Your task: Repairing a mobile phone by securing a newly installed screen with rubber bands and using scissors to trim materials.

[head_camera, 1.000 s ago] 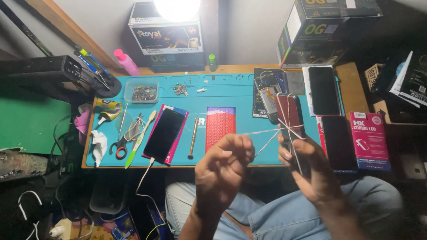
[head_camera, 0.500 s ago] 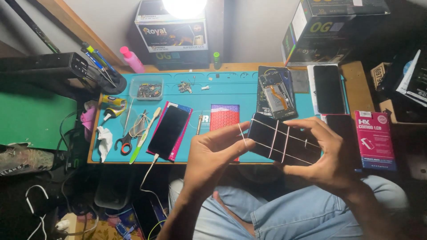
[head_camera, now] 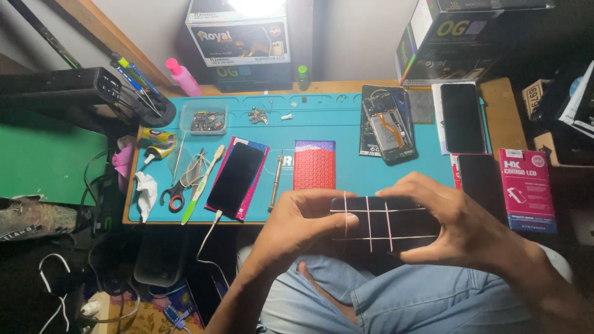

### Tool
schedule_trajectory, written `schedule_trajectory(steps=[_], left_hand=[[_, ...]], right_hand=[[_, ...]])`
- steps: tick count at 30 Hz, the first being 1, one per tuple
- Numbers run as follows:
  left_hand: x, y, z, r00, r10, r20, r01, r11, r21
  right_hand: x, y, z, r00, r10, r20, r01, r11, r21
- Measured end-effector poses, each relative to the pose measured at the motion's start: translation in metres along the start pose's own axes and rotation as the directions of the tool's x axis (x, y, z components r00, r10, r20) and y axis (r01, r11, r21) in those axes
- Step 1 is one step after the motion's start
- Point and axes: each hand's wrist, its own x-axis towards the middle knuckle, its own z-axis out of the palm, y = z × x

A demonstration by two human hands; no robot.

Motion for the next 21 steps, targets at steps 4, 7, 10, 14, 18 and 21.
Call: schedule_trajectory(steps=[4, 7, 10, 14, 18, 21], left_hand=[[-0.003, 0.007, 0.004, 0.998, 0.002, -0.070, -0.001, 1.000, 0.010], [-0.001, 0.004, 0.006, 0.996, 0.012, -0.083, -0.016, 0.999, -0.042], [0.012, -0.020, 0.000, 0.985, 0.070, -0.158, -0.098, 0.979, -0.178], [0.028, -0.032, 0.000, 0.972, 0.176, -0.155, -0.203, 0.963, -0.179], [0.044, -0.042, 0.002, 0.984, 0.124, -0.129, -0.156, 0.948, -0.276], [0.052, -0.050, 0.003, 0.982, 0.130, -0.136, -0.177, 0.887, -0.426]], right_hand=[[0.003, 0.000, -0.003, 0.999, -0.031, -0.033, 0.032, 0.999, 0.018], [0.002, -0.002, -0.004, 0.999, -0.009, -0.032, 0.008, 1.000, -0.009], [0.006, -0.008, -0.006, 0.996, 0.082, -0.029, -0.083, 0.996, -0.042], [0.012, -0.017, -0.007, 0.992, 0.102, -0.073, -0.107, 0.991, -0.081], [0.018, -0.007, -0.001, 0.985, 0.149, -0.085, -0.157, 0.982, -0.108], [0.020, 0.005, 0.005, 0.974, 0.200, -0.109, -0.212, 0.972, -0.104]])
